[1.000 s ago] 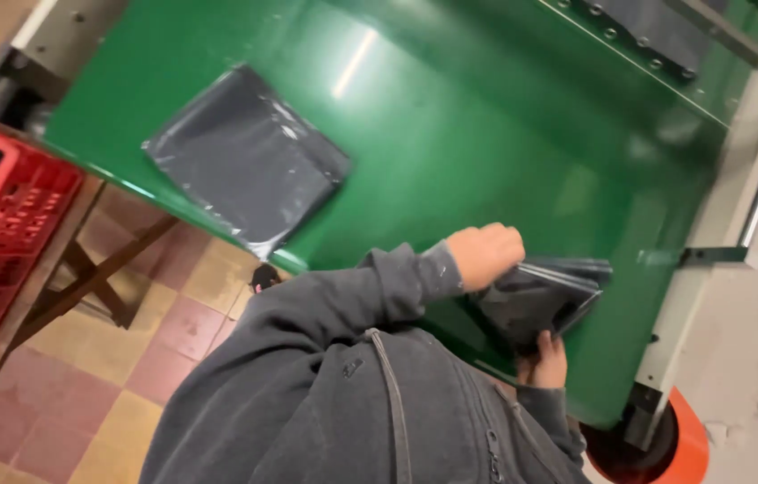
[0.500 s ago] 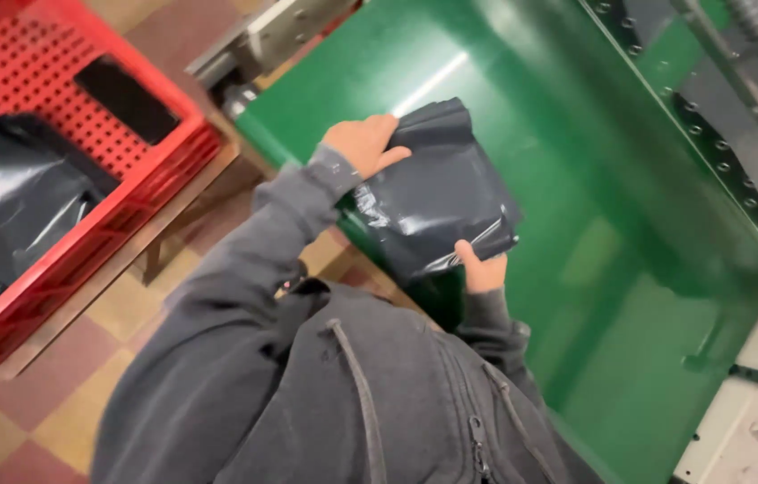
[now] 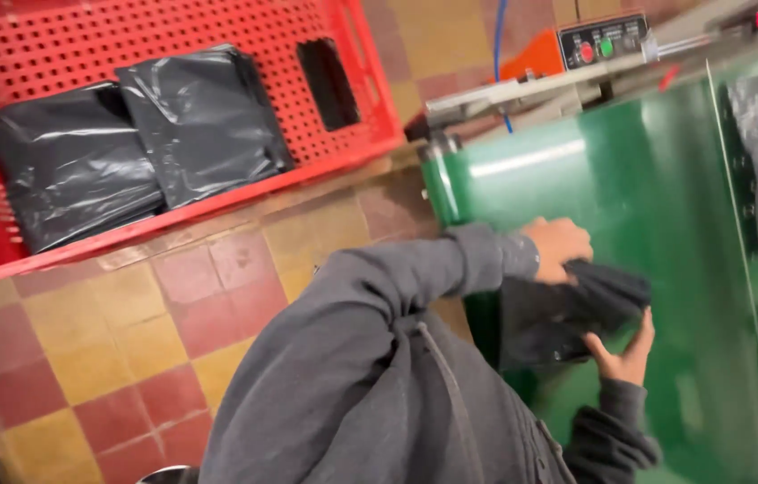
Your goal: Collecting, folding, and stacking newly manufactured plastic bags from a conveyor belt into a storage crate.
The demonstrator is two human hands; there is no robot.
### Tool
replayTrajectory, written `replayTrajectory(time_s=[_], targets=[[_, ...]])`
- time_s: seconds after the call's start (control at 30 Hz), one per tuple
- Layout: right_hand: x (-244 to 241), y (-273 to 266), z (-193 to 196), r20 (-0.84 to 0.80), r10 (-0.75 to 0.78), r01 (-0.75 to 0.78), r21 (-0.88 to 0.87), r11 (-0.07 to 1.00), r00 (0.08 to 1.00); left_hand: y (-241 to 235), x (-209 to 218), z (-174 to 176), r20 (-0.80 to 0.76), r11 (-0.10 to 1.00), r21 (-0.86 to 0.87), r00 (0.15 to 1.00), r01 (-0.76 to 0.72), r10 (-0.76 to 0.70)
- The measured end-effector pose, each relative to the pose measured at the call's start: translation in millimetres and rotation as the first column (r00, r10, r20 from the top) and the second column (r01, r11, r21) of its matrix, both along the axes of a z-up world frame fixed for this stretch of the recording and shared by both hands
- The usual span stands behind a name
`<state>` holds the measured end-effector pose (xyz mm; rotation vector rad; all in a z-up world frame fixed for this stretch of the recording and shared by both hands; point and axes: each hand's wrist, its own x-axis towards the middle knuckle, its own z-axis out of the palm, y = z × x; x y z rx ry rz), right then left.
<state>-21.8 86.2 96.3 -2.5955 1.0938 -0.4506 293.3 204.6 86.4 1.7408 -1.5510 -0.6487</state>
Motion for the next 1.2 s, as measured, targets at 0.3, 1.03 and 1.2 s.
replayTrajectory(time_s=[0.3,1.03,1.2], targets=[[307,95,8,0.208,0.213,-0.289,0.466,0.836,0.955,257,166,124,0.190,0.610,-0.667,0.695,-0.427,0.694],[587,321,-259,-0.126,0.761,-0.468,0.722,0.510,0.636,510,30,10,-0.035,0.162,-0.168,0.170,-0.973,0.985],[460,239,-131,0.356,0.620,-0.671,0.626,0.398,0.699,415,58,21,-0.052,0.542,-0.151,0.555,-0.826,0.830]])
